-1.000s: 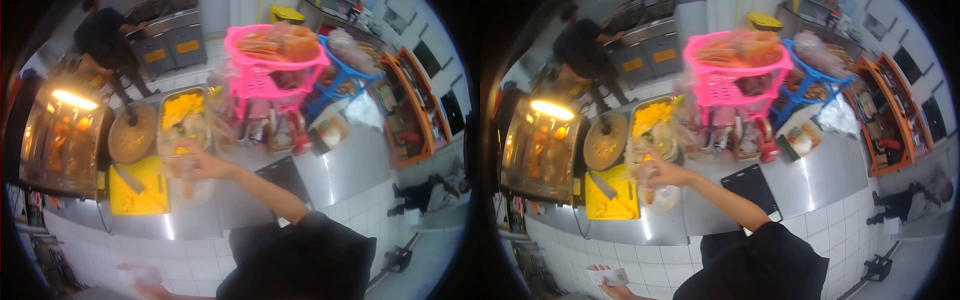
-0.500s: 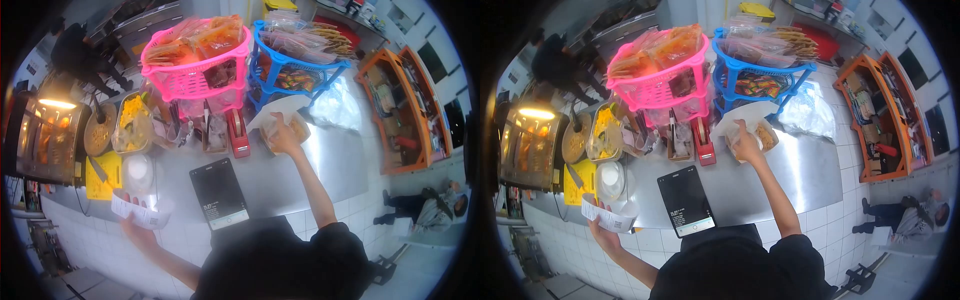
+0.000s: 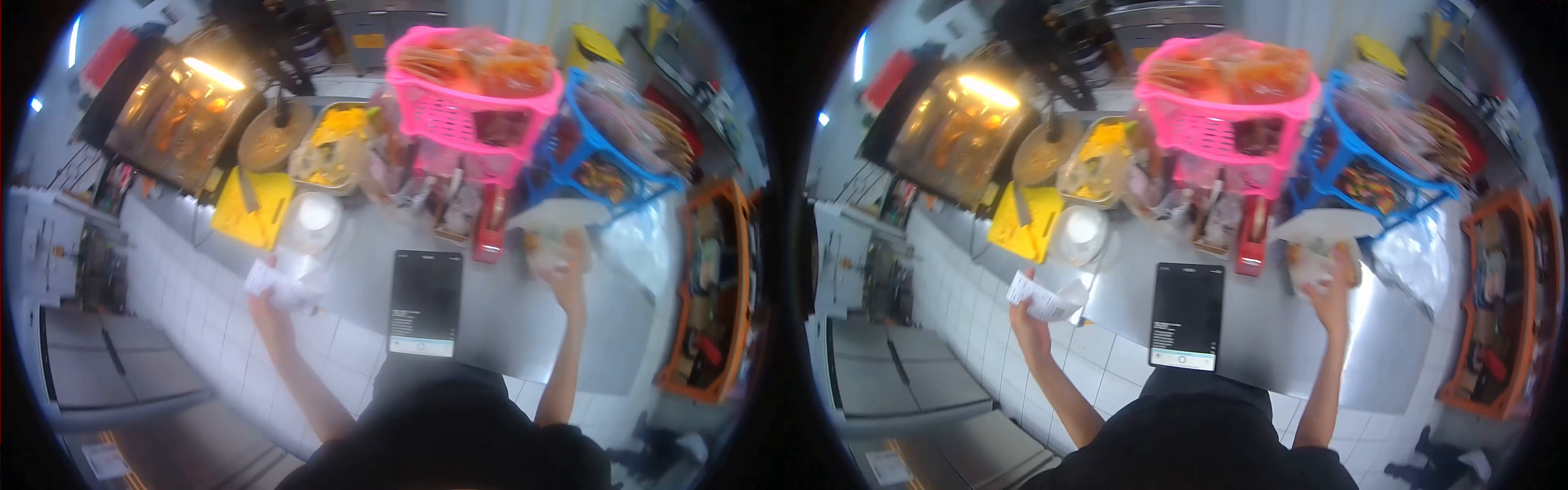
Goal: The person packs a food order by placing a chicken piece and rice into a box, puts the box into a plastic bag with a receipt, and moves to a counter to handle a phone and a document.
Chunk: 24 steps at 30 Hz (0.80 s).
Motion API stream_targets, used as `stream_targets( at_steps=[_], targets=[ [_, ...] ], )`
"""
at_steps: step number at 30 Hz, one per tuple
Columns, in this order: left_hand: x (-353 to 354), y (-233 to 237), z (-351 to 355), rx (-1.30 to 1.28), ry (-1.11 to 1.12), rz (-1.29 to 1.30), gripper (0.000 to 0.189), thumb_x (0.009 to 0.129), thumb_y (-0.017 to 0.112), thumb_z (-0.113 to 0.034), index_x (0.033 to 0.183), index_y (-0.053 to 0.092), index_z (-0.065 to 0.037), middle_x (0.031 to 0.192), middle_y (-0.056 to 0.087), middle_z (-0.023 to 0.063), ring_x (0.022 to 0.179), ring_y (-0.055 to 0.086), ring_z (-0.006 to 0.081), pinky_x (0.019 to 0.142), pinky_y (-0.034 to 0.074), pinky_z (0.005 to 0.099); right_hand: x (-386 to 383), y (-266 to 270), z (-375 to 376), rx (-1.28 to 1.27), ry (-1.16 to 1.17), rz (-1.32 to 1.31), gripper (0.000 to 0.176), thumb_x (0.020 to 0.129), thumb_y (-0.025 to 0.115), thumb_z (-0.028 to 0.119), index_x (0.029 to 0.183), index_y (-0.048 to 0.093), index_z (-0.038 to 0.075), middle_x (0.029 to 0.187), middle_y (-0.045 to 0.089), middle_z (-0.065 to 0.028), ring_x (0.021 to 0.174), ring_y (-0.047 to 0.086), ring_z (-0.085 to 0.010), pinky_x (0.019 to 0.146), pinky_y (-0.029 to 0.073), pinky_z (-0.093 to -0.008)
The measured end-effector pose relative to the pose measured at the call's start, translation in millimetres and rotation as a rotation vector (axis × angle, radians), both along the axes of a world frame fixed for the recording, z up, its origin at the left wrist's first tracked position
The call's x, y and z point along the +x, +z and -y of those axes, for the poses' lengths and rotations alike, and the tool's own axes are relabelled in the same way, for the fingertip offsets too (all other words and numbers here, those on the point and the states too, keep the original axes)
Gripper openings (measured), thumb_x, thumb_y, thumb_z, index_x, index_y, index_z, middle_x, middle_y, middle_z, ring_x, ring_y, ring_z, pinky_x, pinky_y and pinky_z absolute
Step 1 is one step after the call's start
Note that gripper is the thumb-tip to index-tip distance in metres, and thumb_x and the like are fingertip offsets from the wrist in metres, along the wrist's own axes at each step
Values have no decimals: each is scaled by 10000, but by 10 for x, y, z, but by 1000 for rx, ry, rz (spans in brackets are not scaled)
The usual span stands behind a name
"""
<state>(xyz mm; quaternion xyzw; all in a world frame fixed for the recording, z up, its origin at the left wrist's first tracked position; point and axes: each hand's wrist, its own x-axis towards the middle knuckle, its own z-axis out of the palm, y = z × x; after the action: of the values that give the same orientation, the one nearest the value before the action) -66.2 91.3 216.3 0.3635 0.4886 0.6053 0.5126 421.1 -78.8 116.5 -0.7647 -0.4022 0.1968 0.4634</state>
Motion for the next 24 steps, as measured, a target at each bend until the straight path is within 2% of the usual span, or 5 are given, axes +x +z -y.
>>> stream_targets(
  at_steps=[1,12,20,21,24],
  targets=[
    [-36,48,-60,12,16,-48,622,788,462,-64,1383,322,50,1398,459,177,1313,399,273,1116,277,391,43,235,35,-54,49,293,823,731,679,20,1436,262,99,1423,374,-101,1201,478,-262,841,473,-368],
    [-965,-137,-2631,31,-243,-242,544,888,607,-44,1360,340,-8,1189,584,164,1030,624,236,843,533,333,-898,1357,11,33,-336,-165,502,954,432,206,1422,264,135,1283,448,-212,1064,552,-265,879,477,-366],
    [-723,-336,-2851,26,-348,-315,631,914,577,-90,1440,237,-13,1243,537,191,1107,567,249,885,496,349,-2216,1267,-1628,338,395,-924,530,953,458,136,1416,199,111,1165,567,-143,1132,547,-236,911,478,-375],
    [-797,-310,-2792,29,-307,-275,652,916,577,-98,1454,216,-25,1268,519,190,1138,544,250,908,479,349,-2334,1291,-1951,276,444,-524,545,930,461,81,1410,205,105,1089,571,-98,1029,558,-174,884,446,-292],
    [-1025,-263,-2572,59,-166,-215,617,913,604,-88,1423,258,-49,1226,555,158,1098,565,230,877,496,357,-2874,930,-3066,574,470,-398,503,874,479,21,1349,323,75,869,516,-47,816,518,-150,726,435,-300]
  ],
)
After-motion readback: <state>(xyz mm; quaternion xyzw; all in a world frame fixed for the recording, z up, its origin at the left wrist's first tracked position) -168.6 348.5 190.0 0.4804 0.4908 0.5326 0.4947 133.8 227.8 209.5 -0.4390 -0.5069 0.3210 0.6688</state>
